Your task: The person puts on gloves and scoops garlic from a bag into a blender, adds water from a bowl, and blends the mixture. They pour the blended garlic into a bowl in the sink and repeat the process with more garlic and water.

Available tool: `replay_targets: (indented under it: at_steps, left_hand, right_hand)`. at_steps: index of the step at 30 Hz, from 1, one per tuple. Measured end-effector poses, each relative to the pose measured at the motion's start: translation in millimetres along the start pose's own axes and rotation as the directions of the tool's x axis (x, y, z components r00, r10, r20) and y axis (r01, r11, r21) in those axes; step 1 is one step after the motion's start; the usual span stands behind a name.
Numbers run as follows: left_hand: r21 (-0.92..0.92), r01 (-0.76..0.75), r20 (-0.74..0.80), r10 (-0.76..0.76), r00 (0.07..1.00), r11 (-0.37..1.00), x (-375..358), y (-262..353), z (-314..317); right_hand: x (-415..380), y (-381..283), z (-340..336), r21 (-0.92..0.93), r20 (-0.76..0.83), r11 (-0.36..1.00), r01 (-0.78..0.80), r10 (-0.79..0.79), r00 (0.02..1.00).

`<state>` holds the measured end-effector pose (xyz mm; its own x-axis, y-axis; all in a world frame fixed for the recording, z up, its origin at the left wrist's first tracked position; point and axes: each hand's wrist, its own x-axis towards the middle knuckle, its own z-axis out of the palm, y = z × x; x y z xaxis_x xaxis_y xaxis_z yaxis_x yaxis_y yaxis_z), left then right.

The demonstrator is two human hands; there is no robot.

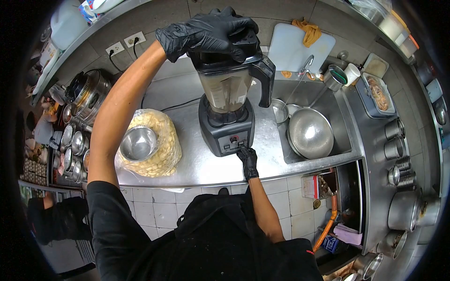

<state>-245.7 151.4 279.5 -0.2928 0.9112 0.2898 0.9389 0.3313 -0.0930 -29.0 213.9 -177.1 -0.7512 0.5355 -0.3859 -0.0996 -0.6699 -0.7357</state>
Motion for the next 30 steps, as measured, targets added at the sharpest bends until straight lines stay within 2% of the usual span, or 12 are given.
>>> replay_targets:
  at_steps: [11,17,19,26,28,30]
  left_hand:
    - [0.024,0.001,-0.008,-0.001,1.0,1.0,0.6,-1.2,2.3]
    - [-0.001,0.033,0.028,-0.033,0.999,0.999,-1.0,1.9,-1.5]
    - [-0.022,0.037,0.039,-0.036,0.999,0.999,-2.3,2.9,-2.6]
    - [-0.006,0.002,-0.001,-0.002,1.0,1.0,-1.7,1.1,0.0]
    - [0.005,-0.007,-0.017,0.007,1.0,1.0,-2.3,1.5,0.2]
    - [0.004,-0.018,-0.068,0.018,0.998,1.0,-3.5,1.9,-0.2]
  right_hand:
    - [-3.3,-3.6,4.3,0.025,-0.013,1.0,-0.017,0.017,1.0]
    - [-5.0,-4.0,5.2,-0.059,0.021,0.998,0.02,-0.018,1.0]
    - [-3.3,-5.6,5.3,-0.098,0.058,0.995,-0.023,0.028,0.998]
    - [-5.9,-4.5,9.3,-0.039,0.033,0.999,-0.007,0.008,0.999]
    - [-4.7,-2.3,9.2,-0.126,0.024,0.992,0.012,-0.009,1.0]
    - [-3.1,-0.7,7.3,-0.115,0.031,0.993,0.022,-0.019,0.999]
